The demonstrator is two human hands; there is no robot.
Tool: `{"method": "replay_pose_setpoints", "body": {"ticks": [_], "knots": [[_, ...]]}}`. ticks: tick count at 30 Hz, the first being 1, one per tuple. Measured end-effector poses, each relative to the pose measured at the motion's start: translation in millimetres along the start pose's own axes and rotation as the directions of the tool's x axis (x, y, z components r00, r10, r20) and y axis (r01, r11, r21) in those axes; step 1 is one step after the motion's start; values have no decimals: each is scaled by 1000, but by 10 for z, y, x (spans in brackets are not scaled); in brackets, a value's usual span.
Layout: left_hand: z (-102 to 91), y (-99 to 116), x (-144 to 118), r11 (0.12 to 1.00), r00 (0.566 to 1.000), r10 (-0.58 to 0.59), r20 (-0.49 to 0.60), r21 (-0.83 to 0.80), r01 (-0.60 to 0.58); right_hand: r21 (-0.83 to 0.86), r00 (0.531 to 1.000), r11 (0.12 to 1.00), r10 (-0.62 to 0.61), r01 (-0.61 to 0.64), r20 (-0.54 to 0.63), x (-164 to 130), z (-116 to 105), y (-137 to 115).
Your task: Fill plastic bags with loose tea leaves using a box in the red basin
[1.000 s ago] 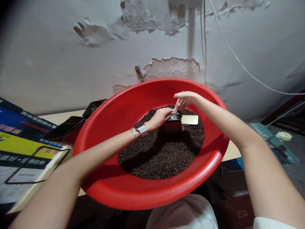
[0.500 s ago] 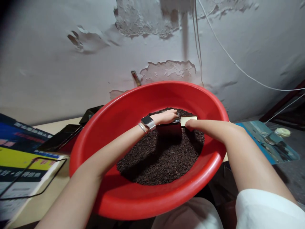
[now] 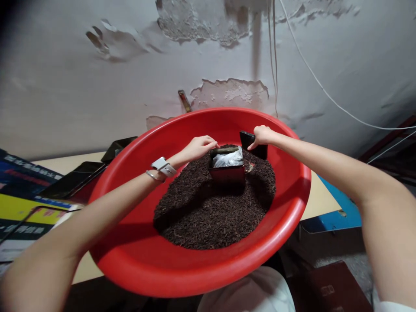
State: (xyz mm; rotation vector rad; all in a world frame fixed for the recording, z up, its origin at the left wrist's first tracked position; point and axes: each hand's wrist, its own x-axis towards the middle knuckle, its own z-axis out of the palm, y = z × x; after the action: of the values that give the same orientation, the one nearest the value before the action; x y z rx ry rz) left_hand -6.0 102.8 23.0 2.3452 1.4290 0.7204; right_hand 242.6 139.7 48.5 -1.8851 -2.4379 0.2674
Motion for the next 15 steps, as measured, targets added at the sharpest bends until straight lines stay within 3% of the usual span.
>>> {"method": "replay_pose_setpoints", "body": {"ticks": [3, 5, 8, 10, 12, 15], "knots": [[-58, -34, -109, 997, 1000, 6, -2, 78, -6, -83, 990, 988, 131, -127, 43, -100, -11, -45], [-106, -54, -150, 995, 999, -8, -45, 97, 12, -87, 990, 986, 138, -140, -32, -131, -49, -97], [-160, -127, -149, 991, 985, -121, -127, 47, 127, -23, 971, 999, 27, -33, -239, -99, -229, -206], [-155, -193, -125, 968, 958, -247, -147, -82, 237, 94, 947, 991, -56, 90, -316, -47, -355, -312], [-106, -240, -108, 899, 917, -380, -119, -280, 336, 267, 955, 943, -123, 197, -270, 5, -380, -442], [18, -228, -130, 722, 852, -523, 3, -530, 445, 481, 973, 849, -227, 218, -41, 72, -169, -641]]}}
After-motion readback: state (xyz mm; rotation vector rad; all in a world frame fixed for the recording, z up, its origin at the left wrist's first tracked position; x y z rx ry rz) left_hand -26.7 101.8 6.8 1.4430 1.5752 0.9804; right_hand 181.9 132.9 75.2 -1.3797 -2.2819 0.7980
